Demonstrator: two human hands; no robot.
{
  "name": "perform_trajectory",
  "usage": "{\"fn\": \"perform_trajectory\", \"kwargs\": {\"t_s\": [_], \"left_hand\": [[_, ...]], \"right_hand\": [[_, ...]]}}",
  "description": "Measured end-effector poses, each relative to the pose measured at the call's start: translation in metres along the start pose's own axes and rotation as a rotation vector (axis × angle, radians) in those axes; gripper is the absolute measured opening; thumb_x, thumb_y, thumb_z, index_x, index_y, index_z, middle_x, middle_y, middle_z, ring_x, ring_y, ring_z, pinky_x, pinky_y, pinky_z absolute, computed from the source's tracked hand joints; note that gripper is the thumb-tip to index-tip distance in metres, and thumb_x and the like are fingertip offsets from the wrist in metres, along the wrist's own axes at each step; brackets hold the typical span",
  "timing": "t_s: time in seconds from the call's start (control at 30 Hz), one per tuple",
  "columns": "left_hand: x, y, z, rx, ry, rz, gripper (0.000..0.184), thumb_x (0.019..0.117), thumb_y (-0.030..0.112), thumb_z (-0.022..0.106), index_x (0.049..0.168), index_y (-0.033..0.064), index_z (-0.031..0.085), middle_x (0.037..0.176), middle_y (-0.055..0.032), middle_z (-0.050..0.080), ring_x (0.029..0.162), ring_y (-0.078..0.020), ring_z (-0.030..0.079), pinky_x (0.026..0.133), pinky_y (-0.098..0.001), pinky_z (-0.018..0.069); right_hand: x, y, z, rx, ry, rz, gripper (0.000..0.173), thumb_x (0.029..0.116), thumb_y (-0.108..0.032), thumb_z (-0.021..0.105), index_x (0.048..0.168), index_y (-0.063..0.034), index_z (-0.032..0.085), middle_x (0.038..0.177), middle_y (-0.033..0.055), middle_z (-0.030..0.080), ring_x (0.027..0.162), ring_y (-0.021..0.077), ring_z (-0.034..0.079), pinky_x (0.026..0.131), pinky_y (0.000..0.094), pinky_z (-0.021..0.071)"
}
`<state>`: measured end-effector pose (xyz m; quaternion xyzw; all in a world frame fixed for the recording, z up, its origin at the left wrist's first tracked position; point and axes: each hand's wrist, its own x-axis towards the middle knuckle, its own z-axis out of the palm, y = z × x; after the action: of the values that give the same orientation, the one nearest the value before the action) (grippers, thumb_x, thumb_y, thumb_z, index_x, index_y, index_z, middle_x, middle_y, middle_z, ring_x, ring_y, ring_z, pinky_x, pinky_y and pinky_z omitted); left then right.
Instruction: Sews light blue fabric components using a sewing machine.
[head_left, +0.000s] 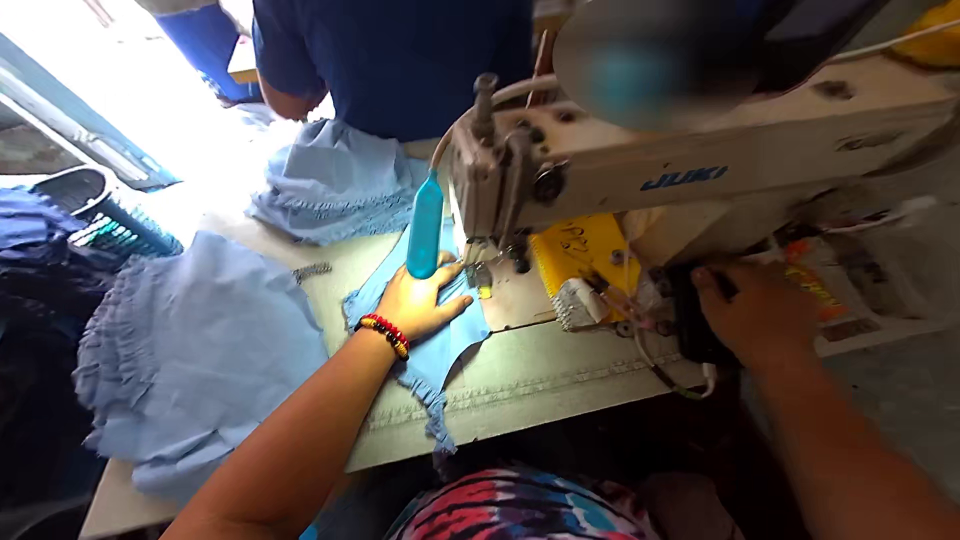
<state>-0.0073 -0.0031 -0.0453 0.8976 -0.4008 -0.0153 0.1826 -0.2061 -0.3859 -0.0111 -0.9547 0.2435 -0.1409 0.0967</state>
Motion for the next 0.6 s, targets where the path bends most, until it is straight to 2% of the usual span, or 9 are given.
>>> {"fn": "perform_trajectory", "kwargs": {"t_s": [0.03,0.1,0.13,0.2,0.3,0.4,0.43,0.5,0.6], "left_hand": [[0.003,0.004,-0.003,0.013,-0.039,-0.023,0.062,0.0946,0.06,0.055,0.135,0.0149,0.067,0.144,-0.007,0.058,0.136,-0.0277,0.051,0.115,-0.0538,0.0382],[0.009,0.021,-0.014,0.027,-0.175,-0.136,0.068,0.0982,0.06,0.052,0.144,0.0103,0.058,0.153,-0.0104,0.05,0.147,-0.0267,0.04,0.126,-0.0536,0.0168],[0.01,0.031,-0.018,0.031,-0.212,-0.195,0.07,0.1001,0.06,0.049,0.148,0.0086,0.052,0.157,-0.0122,0.046,0.151,-0.0268,0.034,0.127,-0.0544,0.0091],[0.009,0.039,-0.018,0.024,-0.213,-0.255,0.073,0.1022,0.06,0.042,0.154,0.008,0.045,0.163,-0.0142,0.038,0.155,-0.0289,0.027,0.126,-0.0575,0.0048],[0.006,0.026,-0.015,0.081,-0.203,-0.255,0.08,0.0988,0.069,0.037,0.159,0.0158,0.039,0.167,-0.0117,0.031,0.157,-0.0308,0.021,0.123,-0.0656,0.0035],[0.003,0.015,-0.018,0.089,-0.214,-0.252,0.082,0.0968,0.072,0.04,0.161,0.0205,0.036,0.168,-0.0097,0.029,0.158,-0.0294,0.017,0.123,-0.0655,0.0016],[0.003,0.015,-0.02,0.095,-0.232,-0.26,0.082,0.0968,0.072,0.04,0.161,0.02,0.035,0.168,-0.0097,0.028,0.158,-0.0294,0.016,0.123,-0.0653,0.0008],[0.007,0.018,-0.023,0.106,-0.251,-0.277,0.083,0.0972,0.072,0.04,0.162,0.02,0.032,0.169,-0.0091,0.026,0.159,-0.0289,0.015,0.123,-0.0646,-0.0007],[0.007,0.017,-0.021,0.088,-0.257,-0.309,0.084,0.0958,0.074,0.041,0.163,0.024,0.03,0.169,-0.0082,0.026,0.159,-0.0264,0.015,0.124,-0.065,-0.0007]], "right_hand": [[0.003,-0.001,-0.01,0.016,0.067,-0.027,0.046,0.1065,-0.033,0.049,0.126,0.0042,0.067,0.126,0.0366,0.062,0.12,0.0594,0.057,0.095,0.0777,0.0414],[0.011,-0.003,-0.031,0.101,0.177,-0.027,0.041,0.1053,-0.03,0.052,0.126,0.0025,0.068,0.12,0.0344,0.065,0.112,0.0546,0.063,0.093,0.0732,0.0456],[0.014,-0.003,-0.039,0.148,0.22,0.013,0.039,0.1055,-0.028,0.052,0.125,0.0023,0.068,0.119,0.0334,0.066,0.112,0.0529,0.063,0.094,0.0713,0.0463],[0.021,0.003,-0.054,0.234,0.3,0.135,0.038,0.1069,-0.025,0.05,0.125,0.0054,0.066,0.122,0.0335,0.064,0.116,0.0505,0.062,0.098,0.0676,0.0462],[0.048,0.02,-0.078,0.375,0.46,0.276,0.039,0.1057,-0.021,0.048,0.128,0.0095,0.058,0.124,0.0341,0.06,0.112,0.0459,0.061,0.097,0.0602,0.0481],[0.094,0.041,-0.1,0.421,0.56,0.378,0.044,0.1015,-0.016,0.049,0.137,0.0099,0.051,0.138,0.0336,0.052,0.127,0.0431,0.053,0.108,0.0517,0.0431],[0.112,0.045,-0.104,0.456,0.541,0.434,0.046,0.1019,-0.018,0.05,0.14,0.0086,0.05,0.14,0.0326,0.052,0.13,0.0423,0.052,0.11,0.0521,0.0414],[0.147,0.057,-0.107,0.551,0.44,0.515,0.054,0.1033,-0.035,0.054,0.137,0.0075,0.054,0.138,0.0334,0.053,0.131,0.0452,0.051,0.107,0.0624,0.039],[0.176,0.075,-0.1,0.512,0.214,0.449,0.078,0.0997,-0.063,0.051,0.136,0.0063,0.057,0.141,0.0336,0.052,0.135,0.0468,0.049,0.108,0.0684,0.0367]]}}
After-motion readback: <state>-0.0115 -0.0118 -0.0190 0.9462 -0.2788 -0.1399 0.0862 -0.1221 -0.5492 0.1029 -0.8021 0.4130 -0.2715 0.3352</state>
